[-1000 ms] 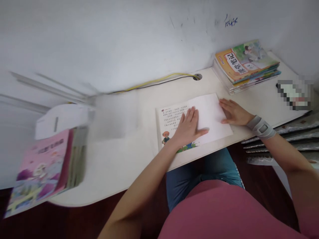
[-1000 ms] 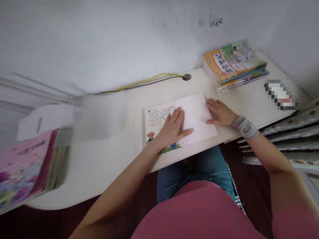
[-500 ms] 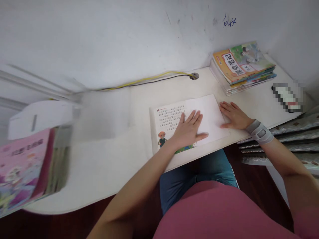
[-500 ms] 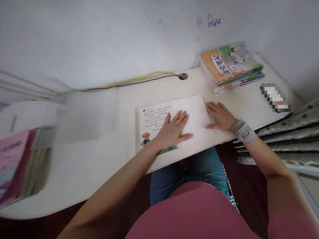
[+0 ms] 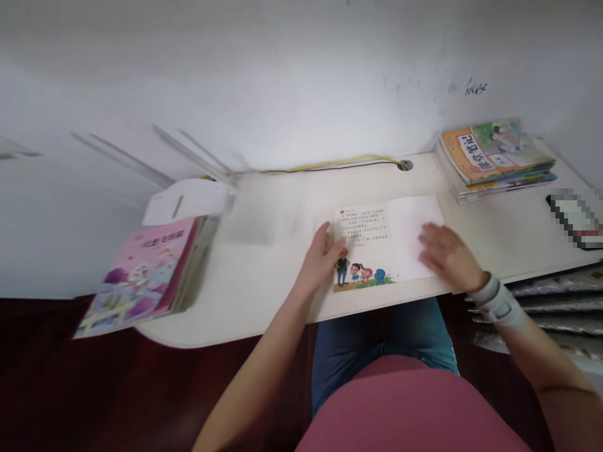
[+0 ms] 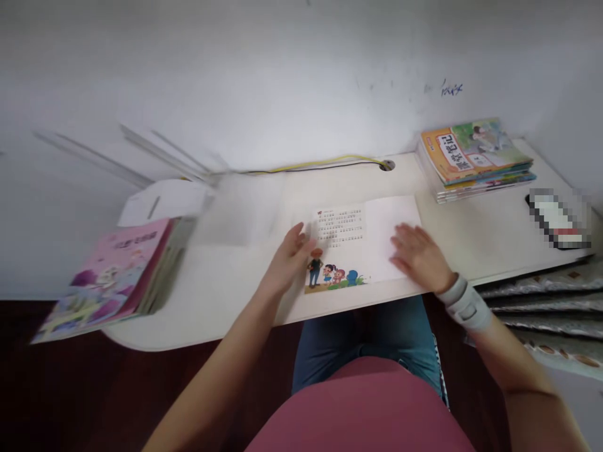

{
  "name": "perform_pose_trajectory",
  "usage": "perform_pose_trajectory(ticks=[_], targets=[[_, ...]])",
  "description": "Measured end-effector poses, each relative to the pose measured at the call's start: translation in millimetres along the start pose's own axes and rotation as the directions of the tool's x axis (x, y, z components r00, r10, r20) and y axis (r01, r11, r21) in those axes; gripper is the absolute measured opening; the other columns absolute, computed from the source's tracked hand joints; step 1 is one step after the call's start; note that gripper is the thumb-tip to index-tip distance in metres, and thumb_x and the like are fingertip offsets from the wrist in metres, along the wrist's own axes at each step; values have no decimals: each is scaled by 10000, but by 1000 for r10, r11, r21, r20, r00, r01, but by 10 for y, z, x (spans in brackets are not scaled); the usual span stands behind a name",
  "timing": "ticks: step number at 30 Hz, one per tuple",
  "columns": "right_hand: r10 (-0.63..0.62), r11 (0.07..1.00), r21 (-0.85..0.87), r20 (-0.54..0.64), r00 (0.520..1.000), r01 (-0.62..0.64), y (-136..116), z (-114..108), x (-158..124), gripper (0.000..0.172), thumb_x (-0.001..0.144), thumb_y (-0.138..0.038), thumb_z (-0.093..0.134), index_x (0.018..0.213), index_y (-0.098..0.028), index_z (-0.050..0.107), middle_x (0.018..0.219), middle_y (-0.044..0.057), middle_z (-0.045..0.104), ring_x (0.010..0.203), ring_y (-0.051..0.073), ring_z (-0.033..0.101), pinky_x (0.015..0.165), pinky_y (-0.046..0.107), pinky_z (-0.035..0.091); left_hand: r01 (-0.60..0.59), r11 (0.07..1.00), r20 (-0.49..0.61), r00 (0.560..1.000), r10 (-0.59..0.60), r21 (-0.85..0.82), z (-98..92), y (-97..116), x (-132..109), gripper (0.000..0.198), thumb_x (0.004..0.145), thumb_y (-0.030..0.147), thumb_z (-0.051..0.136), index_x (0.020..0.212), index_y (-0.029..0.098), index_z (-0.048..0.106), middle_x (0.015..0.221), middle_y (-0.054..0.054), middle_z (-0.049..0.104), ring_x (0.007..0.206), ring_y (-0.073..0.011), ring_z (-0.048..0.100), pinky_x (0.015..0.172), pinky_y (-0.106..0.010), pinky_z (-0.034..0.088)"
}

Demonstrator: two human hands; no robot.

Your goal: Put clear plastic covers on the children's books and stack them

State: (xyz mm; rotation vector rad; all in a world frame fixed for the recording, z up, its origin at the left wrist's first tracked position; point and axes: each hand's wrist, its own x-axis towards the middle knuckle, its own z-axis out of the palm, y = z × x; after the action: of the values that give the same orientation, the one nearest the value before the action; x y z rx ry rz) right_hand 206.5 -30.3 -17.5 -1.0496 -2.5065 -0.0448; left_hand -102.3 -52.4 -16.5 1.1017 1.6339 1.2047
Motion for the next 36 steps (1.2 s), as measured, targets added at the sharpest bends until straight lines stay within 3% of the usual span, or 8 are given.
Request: perform_pose_trajectory(ticks=[5,11,16,20,21,25,30,36], targets=[[-40,997,-62,77,996,45,-716,161,175,449,871,-435,570,1147,-85,629,1243,210,618,1196,300,560,1006,413,474,310,813,71,946,-318,-493,-211,146,8,279,713,190,708,973,186,610,1001,-75,673,995,-209,647,913,-351,489],[57,998,-7,55,997,-57,-795,247,183,522,852,-486,578,1154,-63,626,1175,211,652,1154,319,590,993,416,491,483,712,258,875,-409,-510,-307,300,97,157,813,268,566,882,143,633,970,-113,685,862,-182,662,770,-304,535],[222,879,410,105,969,-245,-574,115,149,654,926,-607,282,1328,-149,522,1233,155,641,1168,290,591,996,434,493,50,992,411,912,3,-117,108,682,-164,721,941,585,75,1274,161,554,1274,-115,619,1088,-250,613,897,-422,501],[481,627,677,55,875,-387,-213,-132,66,686,949,-583,109,1426,-177,390,1292,141,605,1208,274,562,989,473,485,-564,793,693,667,274,230,630,795,-429,672,947,599,131,1390,209,451,1450,-80,468,1343,-276,407,1070,-466,368],[523,557,724,75,849,-407,-115,-177,28,665,952,-577,126,1448,-192,346,1276,135,618,1174,271,588,956,473,508,-639,697,700,658,277,325,729,747,-458,657,948,597,175,1425,204,399,1502,-92,389,1399,-290,312,1106,-504,305],[593,387,761,227,773,-520,216,-180,-168,631,903,-595,396,1416,-229,378,1196,115,667,1014,270,675,812,467,579,-607,496,604,773,191,620,916,343,-432,711,947,575,245,1488,114,234,1563,-199,180,1448,-343,126,1120,-596,202],[643,666,466,35,765,-582,326,-1,-305,704,819,-647,505,1314,-148,513,1331,199,557,1228,323,535,1044,553,408,-599,479,557,793,246,642,904,-37,-378,781,947,568,247,1442,-35,252,1514,-311,203,1435,-348,165,1137,-519,227],[551,765,402,-5,834,-503,190,31,-288,612,905,-568,412,1369,-172,464,1331,171,564,1252,283,521,1067,522,398,-637,402,567,770,292,658,901,-53,-417,783,920,605,314,1456,36,285,1510,-283,250,1425,-367,194,1124,-555,233]])
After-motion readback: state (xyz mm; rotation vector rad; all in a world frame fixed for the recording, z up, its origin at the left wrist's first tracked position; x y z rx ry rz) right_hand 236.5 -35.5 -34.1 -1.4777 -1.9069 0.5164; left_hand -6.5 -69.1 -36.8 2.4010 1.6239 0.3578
